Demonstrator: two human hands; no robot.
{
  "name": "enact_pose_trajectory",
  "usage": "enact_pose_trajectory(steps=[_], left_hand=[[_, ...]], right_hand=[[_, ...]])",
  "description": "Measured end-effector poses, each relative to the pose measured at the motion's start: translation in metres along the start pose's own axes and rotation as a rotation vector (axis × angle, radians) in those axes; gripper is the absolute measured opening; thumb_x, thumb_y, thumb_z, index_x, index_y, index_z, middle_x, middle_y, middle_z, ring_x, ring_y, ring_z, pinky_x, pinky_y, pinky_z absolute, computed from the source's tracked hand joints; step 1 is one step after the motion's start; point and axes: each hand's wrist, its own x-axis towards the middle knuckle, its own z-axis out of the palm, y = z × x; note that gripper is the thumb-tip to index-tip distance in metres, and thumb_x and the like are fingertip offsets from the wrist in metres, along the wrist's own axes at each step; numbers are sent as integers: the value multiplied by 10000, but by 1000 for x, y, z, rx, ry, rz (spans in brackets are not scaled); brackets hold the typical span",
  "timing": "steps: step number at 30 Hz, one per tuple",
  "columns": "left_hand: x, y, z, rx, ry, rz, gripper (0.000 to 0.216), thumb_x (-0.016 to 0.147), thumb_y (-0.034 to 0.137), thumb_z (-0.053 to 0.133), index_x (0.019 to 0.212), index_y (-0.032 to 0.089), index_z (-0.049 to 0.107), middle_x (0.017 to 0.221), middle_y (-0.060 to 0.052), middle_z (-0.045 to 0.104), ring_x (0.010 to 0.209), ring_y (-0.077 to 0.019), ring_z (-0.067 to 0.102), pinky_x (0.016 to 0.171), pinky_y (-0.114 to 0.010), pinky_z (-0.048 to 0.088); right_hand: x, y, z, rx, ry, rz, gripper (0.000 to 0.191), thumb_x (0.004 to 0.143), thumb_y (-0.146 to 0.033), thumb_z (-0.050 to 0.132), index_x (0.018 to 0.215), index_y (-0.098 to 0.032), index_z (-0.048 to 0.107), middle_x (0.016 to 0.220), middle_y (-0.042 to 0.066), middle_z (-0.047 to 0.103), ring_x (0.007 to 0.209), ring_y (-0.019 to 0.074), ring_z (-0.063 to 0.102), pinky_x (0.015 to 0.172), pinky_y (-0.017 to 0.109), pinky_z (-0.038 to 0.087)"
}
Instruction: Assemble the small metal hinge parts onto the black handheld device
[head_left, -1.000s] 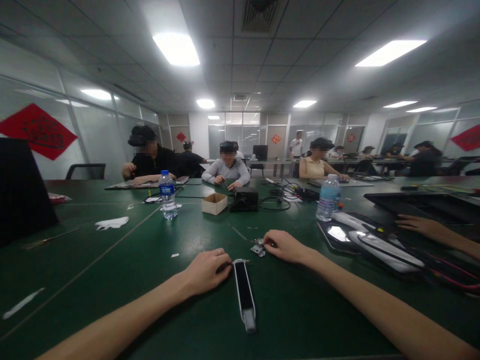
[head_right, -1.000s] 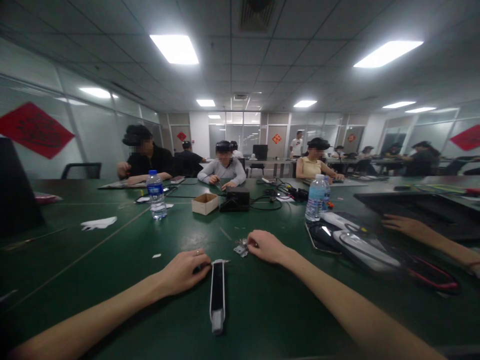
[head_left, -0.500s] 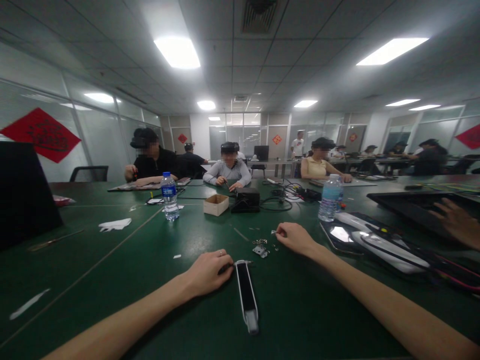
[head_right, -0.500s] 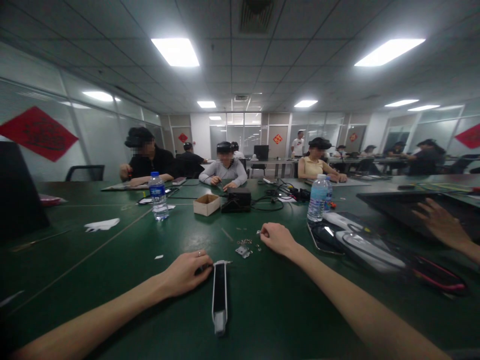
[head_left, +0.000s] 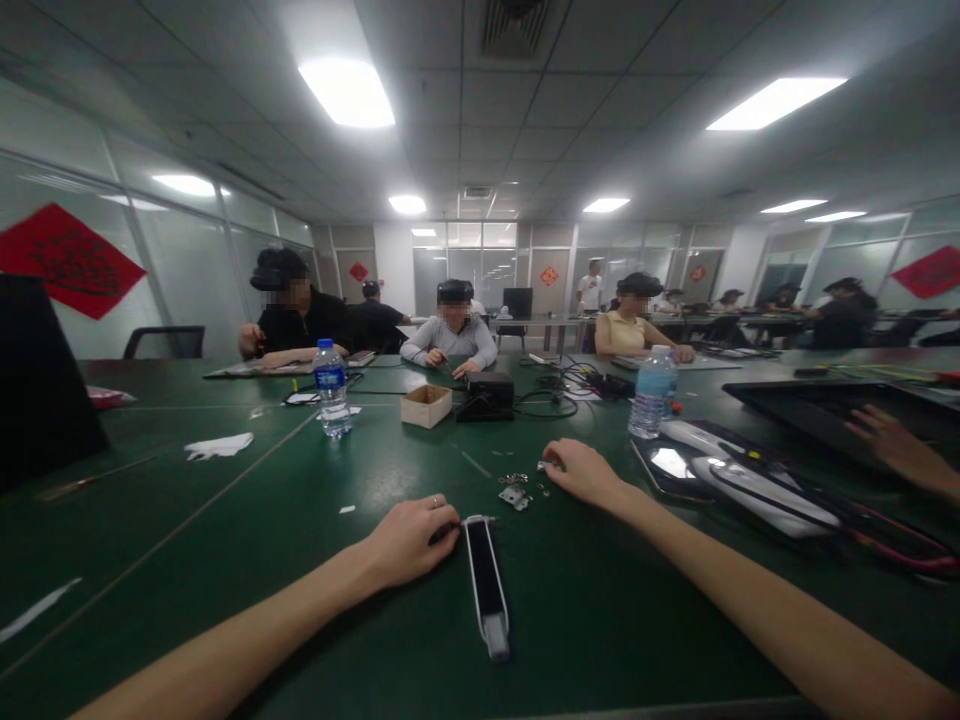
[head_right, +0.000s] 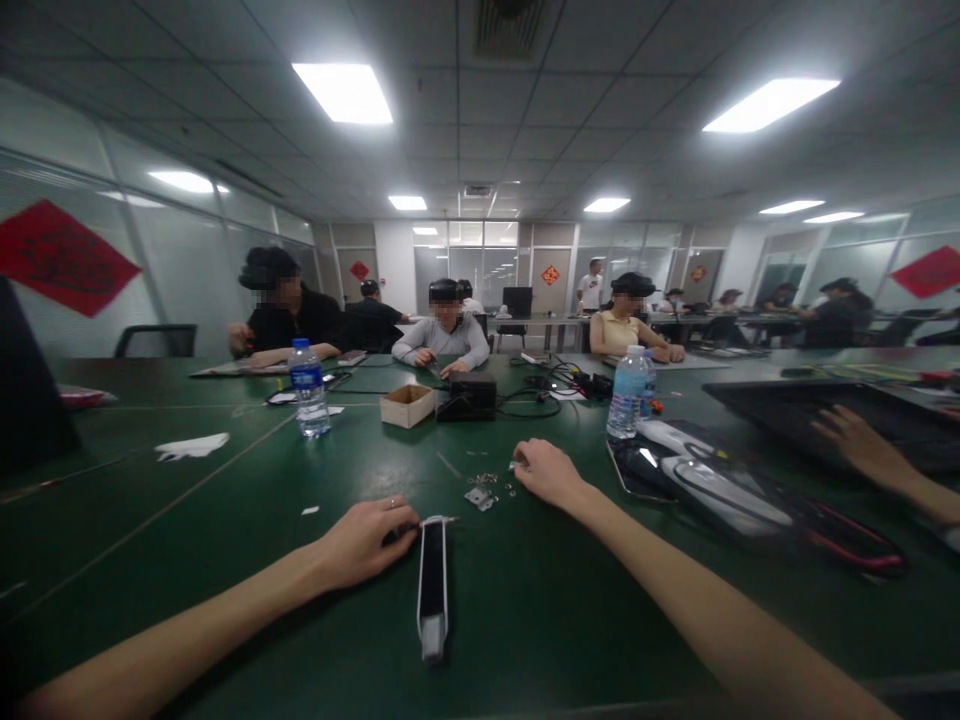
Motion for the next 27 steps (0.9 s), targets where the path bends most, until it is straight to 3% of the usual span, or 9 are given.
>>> enact_pose_trajectory(steps=[4,10,16,21,24,27], left_hand=[[0,1,0,-5,2,0,199,934,243,479,994,189,660,926,-47,653,752,-173,633,657,-251,472],[-1,1,-1,-33,-4,5,211,940,245,468,1014,190,658,935,-46,649,768,-165,629,657,-242,466],[-1,3,-2,-33,18,-24,202,928,274,487,1039,197,636,951,-46,644,773,-170,626,673,-255,475],[-2,6,-4,-51,141,-13,225,923,292,485,1094,189,588,1036,-64,630,810,-177,621,719,-283,500],[-3,6,-2,-41,254,94,199,932,264,487,1090,189,583,1017,-69,642,844,-181,619,747,-291,504],[-5,8,-1,23,316,274,183,963,273,476,1051,190,613,955,-71,661,863,-183,620,782,-304,498]], right_hand=[[-4,-11,-4,43,-61,-87,184,876,-296,568,909,-165,692,883,78,668,828,198,606,695,268,439],[-6,-22,2,68,-157,-57,124,837,-248,604,827,-166,697,841,65,670,756,190,609,641,262,437],[-8,-30,-2,71,27,-185,180,930,-195,492,886,-142,658,888,91,644,828,196,588,761,307,465],[-22,-55,-8,323,138,-499,167,976,-224,458,974,-156,611,933,83,627,872,178,580,805,316,487],[-33,-78,-1,425,185,-655,179,984,-248,455,980,-153,607,923,91,630,859,178,582,778,308,496],[-43,-99,8,573,175,-693,177,982,-258,463,975,-164,613,887,73,640,817,160,592,751,284,502]])
